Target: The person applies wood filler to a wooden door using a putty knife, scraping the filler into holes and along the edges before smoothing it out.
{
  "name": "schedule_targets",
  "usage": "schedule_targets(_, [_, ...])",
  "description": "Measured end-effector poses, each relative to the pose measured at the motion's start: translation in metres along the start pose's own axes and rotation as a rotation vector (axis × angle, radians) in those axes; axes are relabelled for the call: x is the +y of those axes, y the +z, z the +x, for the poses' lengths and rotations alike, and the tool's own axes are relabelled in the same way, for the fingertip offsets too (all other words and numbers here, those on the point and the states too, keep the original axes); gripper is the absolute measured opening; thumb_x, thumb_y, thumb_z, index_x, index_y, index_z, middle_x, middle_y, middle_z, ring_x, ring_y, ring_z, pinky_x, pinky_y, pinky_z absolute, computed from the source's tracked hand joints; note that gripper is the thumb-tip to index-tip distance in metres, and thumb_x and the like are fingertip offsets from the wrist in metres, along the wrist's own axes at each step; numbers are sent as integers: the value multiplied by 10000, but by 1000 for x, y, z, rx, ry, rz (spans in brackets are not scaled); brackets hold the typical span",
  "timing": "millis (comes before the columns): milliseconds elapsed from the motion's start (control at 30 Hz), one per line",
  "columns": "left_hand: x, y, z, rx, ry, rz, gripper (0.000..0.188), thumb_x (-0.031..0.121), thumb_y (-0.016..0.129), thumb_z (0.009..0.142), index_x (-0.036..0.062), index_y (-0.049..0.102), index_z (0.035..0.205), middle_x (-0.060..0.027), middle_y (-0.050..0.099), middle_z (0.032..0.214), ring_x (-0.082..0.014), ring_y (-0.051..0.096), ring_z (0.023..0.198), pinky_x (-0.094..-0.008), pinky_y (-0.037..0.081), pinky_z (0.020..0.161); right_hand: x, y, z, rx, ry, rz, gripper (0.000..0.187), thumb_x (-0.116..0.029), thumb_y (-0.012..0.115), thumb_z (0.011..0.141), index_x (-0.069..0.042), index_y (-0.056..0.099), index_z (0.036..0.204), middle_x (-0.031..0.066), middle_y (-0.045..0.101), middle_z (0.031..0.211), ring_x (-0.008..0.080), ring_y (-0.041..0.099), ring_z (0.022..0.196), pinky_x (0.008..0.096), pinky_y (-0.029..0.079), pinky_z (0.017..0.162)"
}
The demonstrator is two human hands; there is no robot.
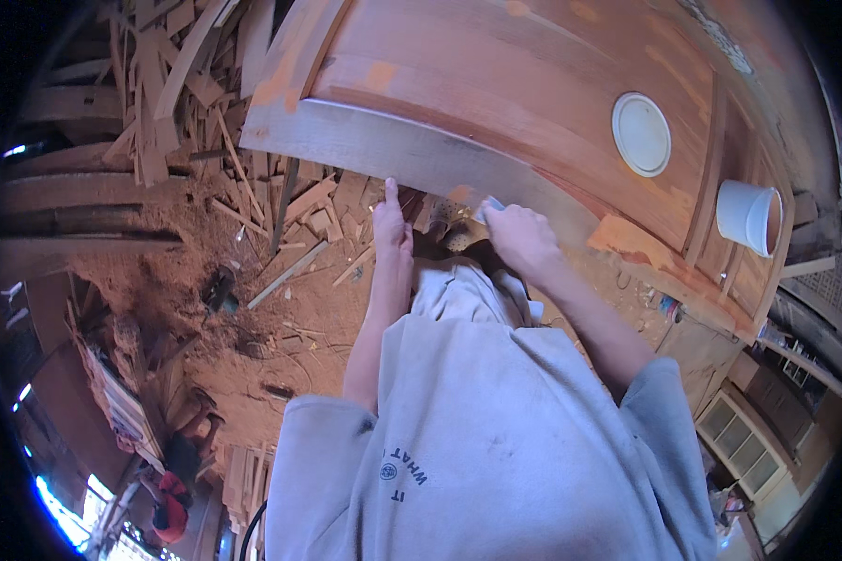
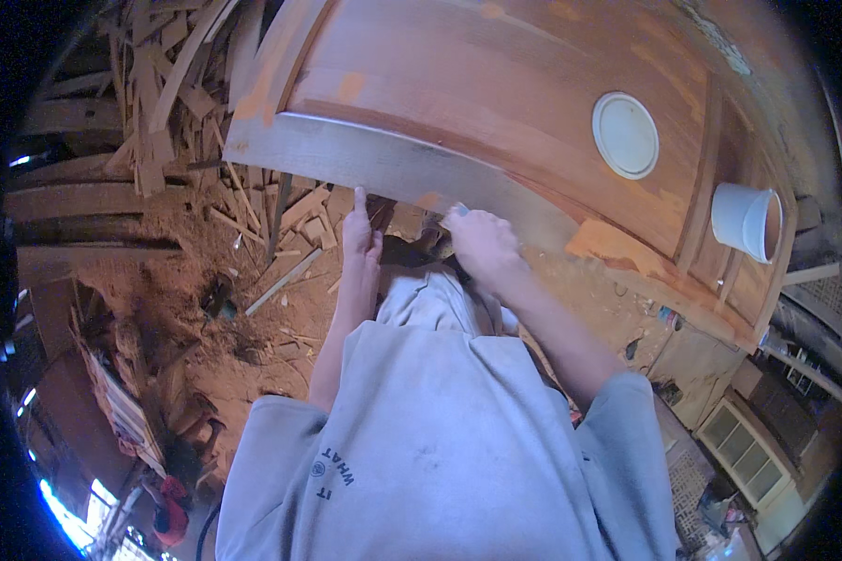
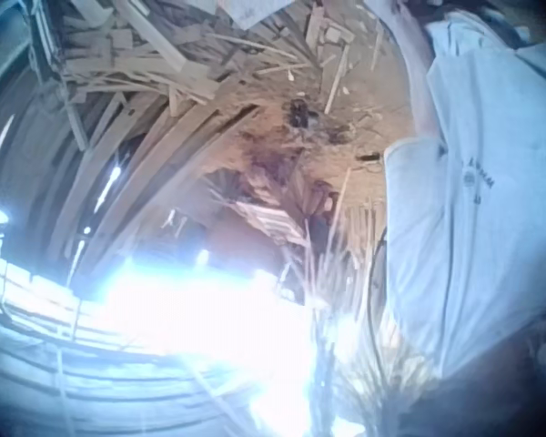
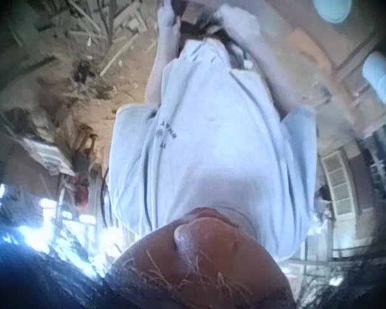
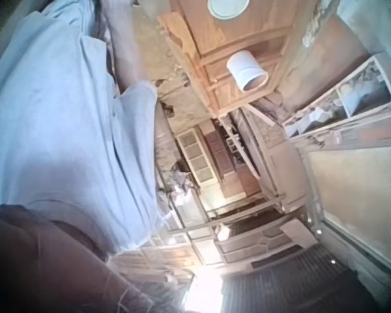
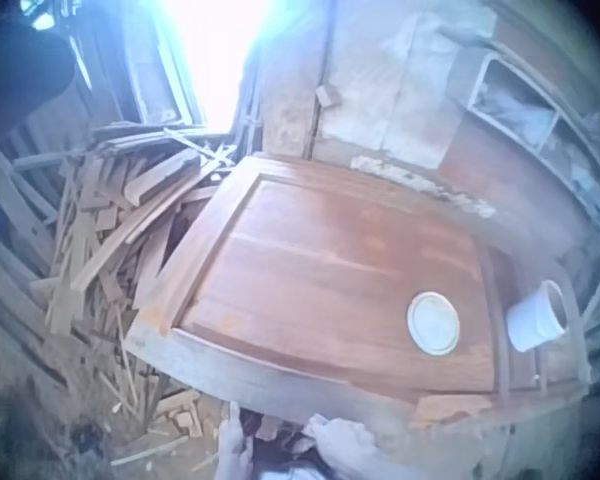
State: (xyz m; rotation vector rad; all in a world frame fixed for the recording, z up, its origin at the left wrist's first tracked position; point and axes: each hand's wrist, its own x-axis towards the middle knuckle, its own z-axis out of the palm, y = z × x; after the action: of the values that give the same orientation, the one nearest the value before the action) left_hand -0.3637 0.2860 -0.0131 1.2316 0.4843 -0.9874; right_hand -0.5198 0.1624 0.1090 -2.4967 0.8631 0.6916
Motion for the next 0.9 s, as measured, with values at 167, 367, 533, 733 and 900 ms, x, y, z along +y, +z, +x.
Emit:
schedule_targets(167, [-8,-20,17,-42,52,67,463,450,561,961,17,621,1113,-94,670,1069,-226,646,928,-371,537,788,48,-13,-49,-10,92,260,358,-296,474,969,-81,543,1246,255,663,968,436,640,894,511,518,772])
schedule_targets(367, [-7,-9,12,-99,48,25,566,478,453,999,32,508,1342,-112,575,1327,-247,551,1194,-372,431,1025,87,82,-128,453,418,1174,386,-355,505,993,-9,559,1157,121,633,817,208,624,704,341,496,625])
schedule_targets(533, [-12,-10,16,-73,58,48,561,516,450,986,45,556,1272,-116,649,1187,-241,618,1065,-347,527,895,84,180,-163,869,742,1980,300,-351,467,1015,-89,558,902,-25,457,598,95,454,476,245,378,452])
schedule_targets(733, [-11,-8,21,-130,-88,-58,531,463,500,973,32,545,1281,-137,637,1211,-279,635,1046,-371,547,900,126,242,-214,1487,992,2187,352,-414,432,1022,-132,479,815,-10,431,606,118,442,541,263,379,518])
schedule_targets(900, [-31,46,-40,-107,139,57,751,591,526,910,-7,456,1358,-176,553,1318,-278,560,1186,-360,458,1019,204,260,-232,1627,1017,1958,385,-439,416,1025,-137,455,788,-22,396,604,96,411,540,262,351,514])
